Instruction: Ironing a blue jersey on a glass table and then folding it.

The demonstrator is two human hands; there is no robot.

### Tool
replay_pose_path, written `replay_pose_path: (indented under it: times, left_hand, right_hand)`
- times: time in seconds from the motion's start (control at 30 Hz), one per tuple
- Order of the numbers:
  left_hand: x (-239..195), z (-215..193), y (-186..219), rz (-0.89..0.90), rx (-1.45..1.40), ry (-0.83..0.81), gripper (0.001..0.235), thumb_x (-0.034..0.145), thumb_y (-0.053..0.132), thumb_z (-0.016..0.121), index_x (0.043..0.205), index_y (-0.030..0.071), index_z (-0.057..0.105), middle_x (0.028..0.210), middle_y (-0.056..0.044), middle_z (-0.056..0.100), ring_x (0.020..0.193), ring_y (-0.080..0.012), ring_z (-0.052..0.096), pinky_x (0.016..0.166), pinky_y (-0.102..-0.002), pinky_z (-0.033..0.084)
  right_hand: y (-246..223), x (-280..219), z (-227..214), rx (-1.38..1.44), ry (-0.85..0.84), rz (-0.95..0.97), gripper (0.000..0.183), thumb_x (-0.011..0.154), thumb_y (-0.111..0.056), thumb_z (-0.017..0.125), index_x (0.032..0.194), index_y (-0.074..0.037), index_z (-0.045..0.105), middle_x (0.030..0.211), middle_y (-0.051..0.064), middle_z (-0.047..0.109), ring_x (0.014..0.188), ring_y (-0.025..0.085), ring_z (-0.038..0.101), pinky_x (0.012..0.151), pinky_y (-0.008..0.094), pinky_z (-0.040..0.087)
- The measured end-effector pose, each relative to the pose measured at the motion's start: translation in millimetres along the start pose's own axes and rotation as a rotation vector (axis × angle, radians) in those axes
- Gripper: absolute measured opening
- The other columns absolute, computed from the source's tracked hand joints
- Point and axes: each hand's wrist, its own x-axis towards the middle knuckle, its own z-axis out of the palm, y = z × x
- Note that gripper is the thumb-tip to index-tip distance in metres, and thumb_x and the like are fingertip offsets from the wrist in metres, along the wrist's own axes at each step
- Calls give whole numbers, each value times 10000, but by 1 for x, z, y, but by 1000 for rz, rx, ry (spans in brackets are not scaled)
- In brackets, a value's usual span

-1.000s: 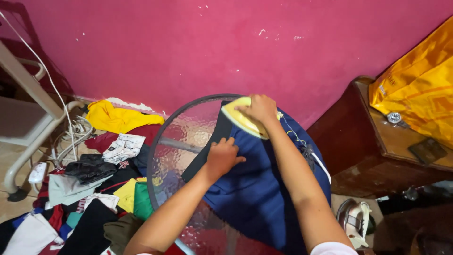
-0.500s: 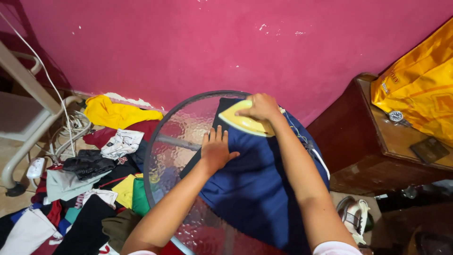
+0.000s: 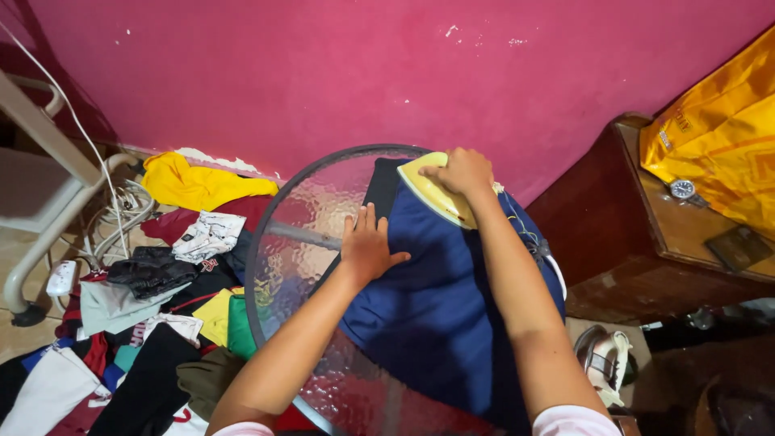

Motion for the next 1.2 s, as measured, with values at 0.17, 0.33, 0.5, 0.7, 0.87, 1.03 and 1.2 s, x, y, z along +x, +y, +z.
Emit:
replay_pose_path:
  times: [0.17, 0.33, 0.5, 0.7, 0.87, 1.03, 1.2]
  left_hand:
    - [1, 7, -3, 13, -53, 190, 1024, 686, 838, 685, 1307, 42, 519, 1510, -251, 484, 1410, -364, 450, 1142, -573, 261]
    - [1, -11, -11, 85, -78, 83, 1111, 708, 838, 627, 1558, 175, 357, 1658, -122, 262, 1433, -360, 317, 1122, -579, 231]
    - [-3, -37, -13, 106, -102, -288, 1065, 847, 852, 472, 1657, 232, 166, 1746, -33, 55, 1604, -290, 6, 1259, -571, -24]
    - [-8, -50, -12, 14, -53, -289, 1212, 810, 893, 487, 1639, 76, 149, 1734, -92, 98, 1603, -247, 63, 1268, -518, -31]
    - [-8, -52, -10, -8, -46, -330, 1275, 784, 903, 505, 1633, 34, 119, 1728, -138, 74, 1600, -280, 33, 1272, -523, -73]
    - [-3, -52, -7, -31, -24, -297, 1259, 786, 901, 512, 1629, 33, 164, 1720, -147, 132, 1595, -279, 88, 1269, -516, -34]
    - [-4, -50, -13, -45, -28, -280, 1274, 766, 913, 512, 1626, 35, 175, 1716, -147, 145, 1593, -272, 97, 1261, -526, -26]
  right_hand:
    - [9, -3, -1, 1, -143, -100, 680, 608, -758, 770, 1044, -237, 780, 1083, 166, 760, 1152, 383, 677, 939, 495, 554]
    - [18, -5, 1, -10, -26, 7, 765, 720, -841, 655, 1066, -168, 763, 1082, 217, 741, 1132, 408, 677, 928, 511, 546]
    - [26, -1, 8, -16, 80, 100, 736, 802, -843, 606, 1053, -165, 745, 1056, 188, 737, 1105, 398, 689, 894, 528, 541]
    - [-4, -49, -23, 94, 11, -10, 707, 745, -773, 690, 1038, -133, 752, 1064, 229, 735, 1137, 420, 671, 929, 533, 542]
    - [-17, -38, -14, -15, -52, -109, 682, 714, -786, 683, 1038, -190, 760, 1055, 206, 749, 1132, 405, 680, 933, 523, 556]
    - [-9, -8, 10, -46, 31, -13, 744, 793, -827, 607, 1072, -147, 724, 1053, 213, 727, 1112, 423, 679, 897, 538, 548]
    - [-5, -12, -3, -45, -68, -76, 722, 726, -824, 642, 1067, -196, 747, 1087, 195, 743, 1145, 416, 674, 922, 530, 551]
